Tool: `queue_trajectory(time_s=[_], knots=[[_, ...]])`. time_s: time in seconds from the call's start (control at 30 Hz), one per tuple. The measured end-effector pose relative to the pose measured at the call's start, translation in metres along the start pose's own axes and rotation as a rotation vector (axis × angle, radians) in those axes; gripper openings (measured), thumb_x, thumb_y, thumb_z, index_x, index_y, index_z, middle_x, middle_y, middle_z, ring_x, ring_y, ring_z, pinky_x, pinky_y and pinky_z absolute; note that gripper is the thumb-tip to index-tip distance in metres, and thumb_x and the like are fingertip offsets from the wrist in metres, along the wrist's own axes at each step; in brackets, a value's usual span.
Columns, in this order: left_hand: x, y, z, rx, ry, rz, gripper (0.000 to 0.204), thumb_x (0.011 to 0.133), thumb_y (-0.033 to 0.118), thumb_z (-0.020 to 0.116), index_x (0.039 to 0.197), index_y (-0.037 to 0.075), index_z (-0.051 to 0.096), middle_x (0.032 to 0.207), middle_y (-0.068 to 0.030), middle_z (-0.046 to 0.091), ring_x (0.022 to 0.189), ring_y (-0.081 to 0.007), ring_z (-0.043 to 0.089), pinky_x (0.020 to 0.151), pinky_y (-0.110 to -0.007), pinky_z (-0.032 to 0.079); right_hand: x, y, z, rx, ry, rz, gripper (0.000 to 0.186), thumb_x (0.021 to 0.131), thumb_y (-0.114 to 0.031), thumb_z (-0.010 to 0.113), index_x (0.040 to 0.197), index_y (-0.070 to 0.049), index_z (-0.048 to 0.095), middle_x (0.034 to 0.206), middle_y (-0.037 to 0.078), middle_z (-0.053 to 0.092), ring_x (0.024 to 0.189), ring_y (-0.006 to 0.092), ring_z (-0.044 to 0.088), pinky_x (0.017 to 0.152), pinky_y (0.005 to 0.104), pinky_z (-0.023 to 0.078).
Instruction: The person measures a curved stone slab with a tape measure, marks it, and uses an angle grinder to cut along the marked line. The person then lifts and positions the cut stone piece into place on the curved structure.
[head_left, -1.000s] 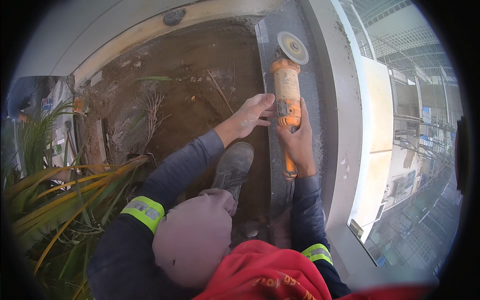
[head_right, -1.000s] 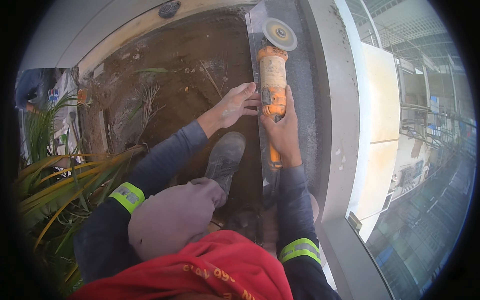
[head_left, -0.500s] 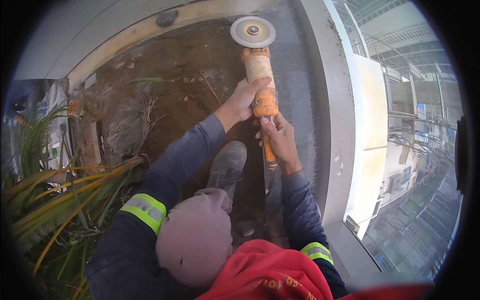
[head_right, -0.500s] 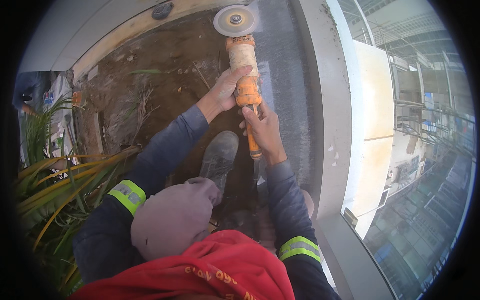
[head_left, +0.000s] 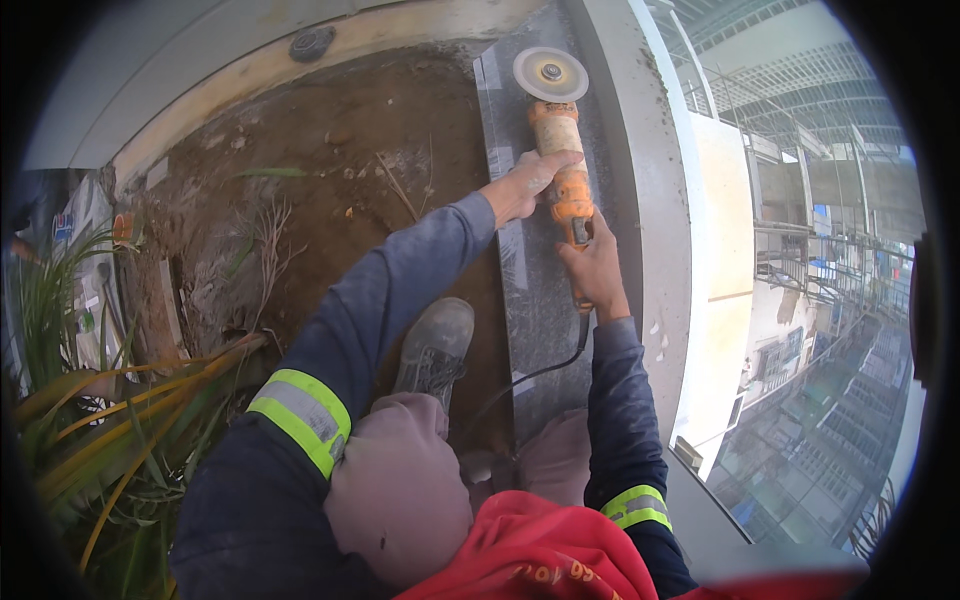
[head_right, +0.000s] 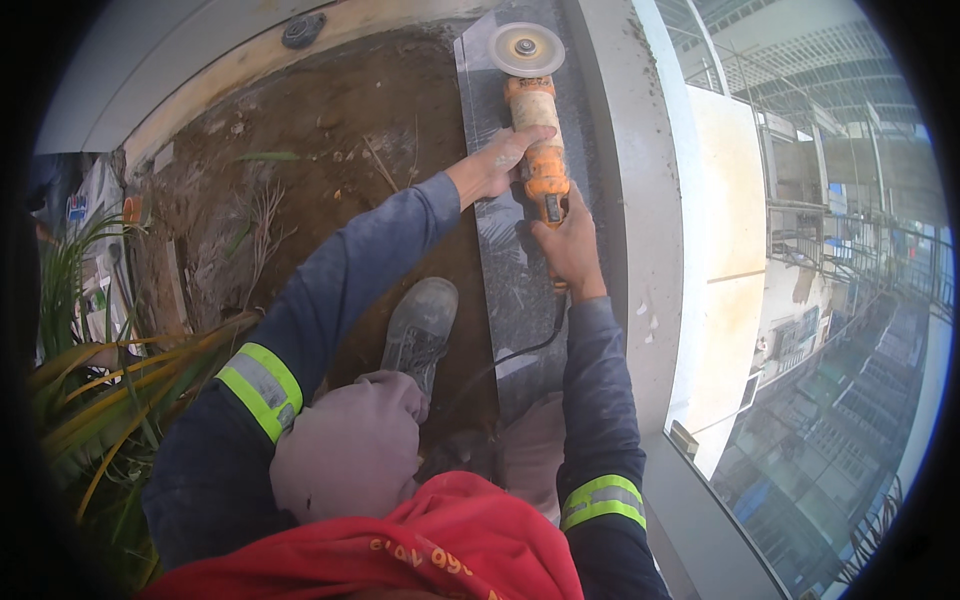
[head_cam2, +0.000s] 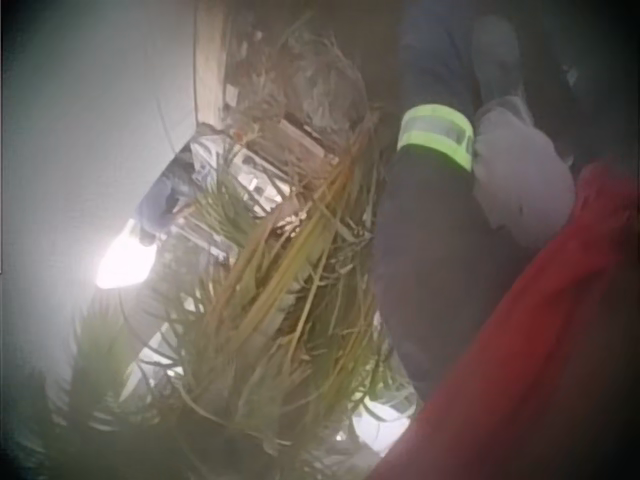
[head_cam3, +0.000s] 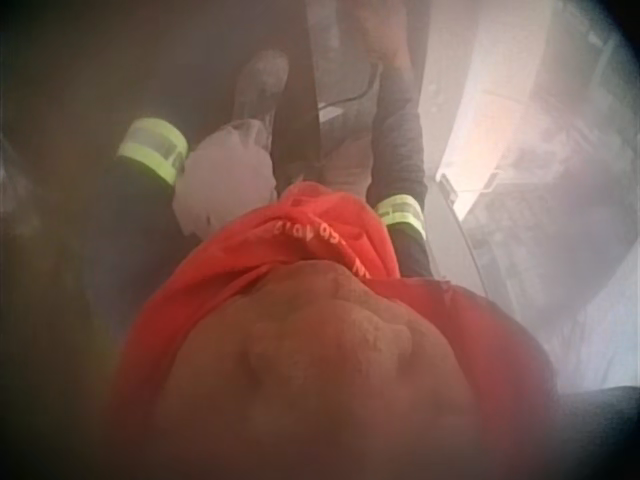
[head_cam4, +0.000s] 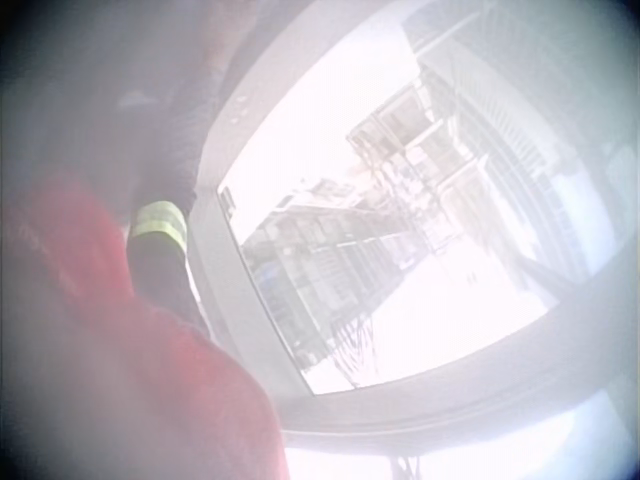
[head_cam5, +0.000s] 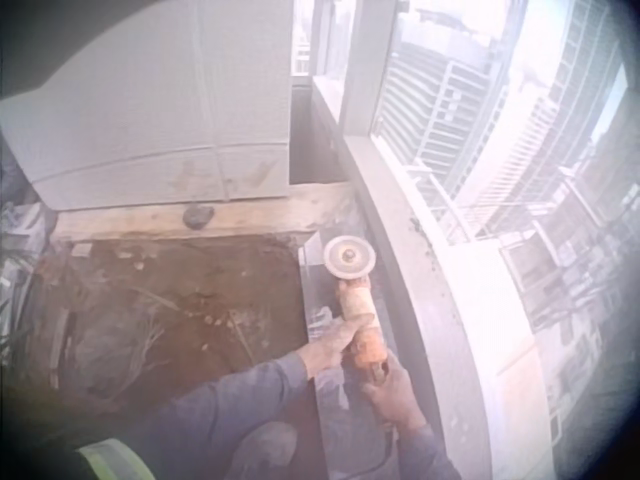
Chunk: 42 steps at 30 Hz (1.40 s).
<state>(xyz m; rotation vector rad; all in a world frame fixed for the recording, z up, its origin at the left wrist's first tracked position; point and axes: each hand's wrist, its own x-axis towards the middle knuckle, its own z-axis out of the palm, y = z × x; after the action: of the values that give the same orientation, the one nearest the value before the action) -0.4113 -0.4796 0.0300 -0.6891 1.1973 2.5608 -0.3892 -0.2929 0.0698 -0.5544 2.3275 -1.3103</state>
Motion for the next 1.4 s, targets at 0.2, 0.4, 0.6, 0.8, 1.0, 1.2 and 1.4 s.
queue_trajectory(time_s=[0.2,0.4,0.6,0.8,1.0,1.2,1.4], knots=[[-0.009,0.017,-0.005,0.44,-0.029,-0.063,0.071,0.095,0.055,0.066,0.132,-0.005,0.059,0.117,-0.0206,0.069,0.096,-0.0282,0.073,0.083,-0.048,0.061,-0.001,0.014,-0.001,0.025,-0.016,0.062,0.064,0.076,-0.006,0.07,0.138,0.003,0.054,0.12,0.021,0.069,0.113,0.0334,0.068,0.097,0.0396,0.051],[-0.026,0.005,0.001,0.724,0.114,-0.028,0.078,0.095,0.061,0.063,0.126,-0.01,0.059,0.106,-0.0215,0.069,0.078,-0.0272,0.074,0.063,-0.037,0.062,-0.006,0.026,0.002,-0.481,0.082,0.176,0.067,0.074,-0.02,0.077,0.136,0.001,0.059,0.122,0.021,0.068,0.114,0.0371,0.067,0.096,0.0448,0.053],[-0.077,-0.019,0.002,0.692,0.19,0.098,0.054,0.099,0.043,0.068,0.119,-0.007,0.06,0.097,-0.013,0.069,0.077,-0.0163,0.069,0.055,-0.029,0.055,-0.016,0.026,-0.002,-0.498,0.132,0.222,0.069,0.076,-0.029,0.08,0.136,-0.004,0.06,0.127,0.018,0.066,0.118,0.0357,0.064,0.097,0.0471,0.053],[-0.156,0.013,0.005,0.6,0.089,0.208,0.043,0.101,0.03,0.068,0.125,-0.004,0.059,0.102,-0.0105,0.071,0.083,-0.0137,0.069,0.058,-0.025,0.054,-0.022,0.029,-0.007,-0.471,0.085,0.287,0.081,0.074,-0.037,0.087,0.141,-0.003,0.056,0.128,0.019,0.065,0.122,0.0361,0.063,0.099,0.0471,0.052],[-0.249,0.101,0.024,0.531,0.219,0.532,0.04,0.103,0.029,0.066,0.126,-0.003,0.06,0.103,-0.0105,0.071,0.087,-0.0139,0.069,0.065,-0.024,0.054,-0.03,0.015,-0.016,-0.464,0.023,0.274,0.086,0.073,-0.039,0.088,0.142,-0.003,0.052,0.131,0.02,0.063,0.124,0.0361,0.062,0.1,0.0484,0.052],[-0.312,0.139,0.043,0.465,0.285,0.763,0.039,0.103,0.029,0.066,0.124,-0.003,0.061,0.103,-0.0117,0.072,0.087,-0.0152,0.07,0.067,-0.026,0.055,-0.03,0.012,-0.02,-0.471,0.053,0.278,0.085,0.072,-0.04,0.089,0.139,-0.002,0.053,0.128,0.02,0.064,0.121,0.0375,0.063,0.097,0.049,0.054],[-0.357,0.156,0.077,0.504,0.196,0.953,0.04,0.102,0.03,0.066,0.124,-0.003,0.061,0.103,-0.0148,0.071,0.088,-0.0207,0.07,0.068,-0.029,0.056,-0.037,0.017,-0.025,-0.47,0.096,0.26,0.089,0.074,-0.041,0.089,0.146,-0.006,0.049,0.13,0.02,0.063,0.123,0.0373,0.062,0.099,0.0487,0.053]])
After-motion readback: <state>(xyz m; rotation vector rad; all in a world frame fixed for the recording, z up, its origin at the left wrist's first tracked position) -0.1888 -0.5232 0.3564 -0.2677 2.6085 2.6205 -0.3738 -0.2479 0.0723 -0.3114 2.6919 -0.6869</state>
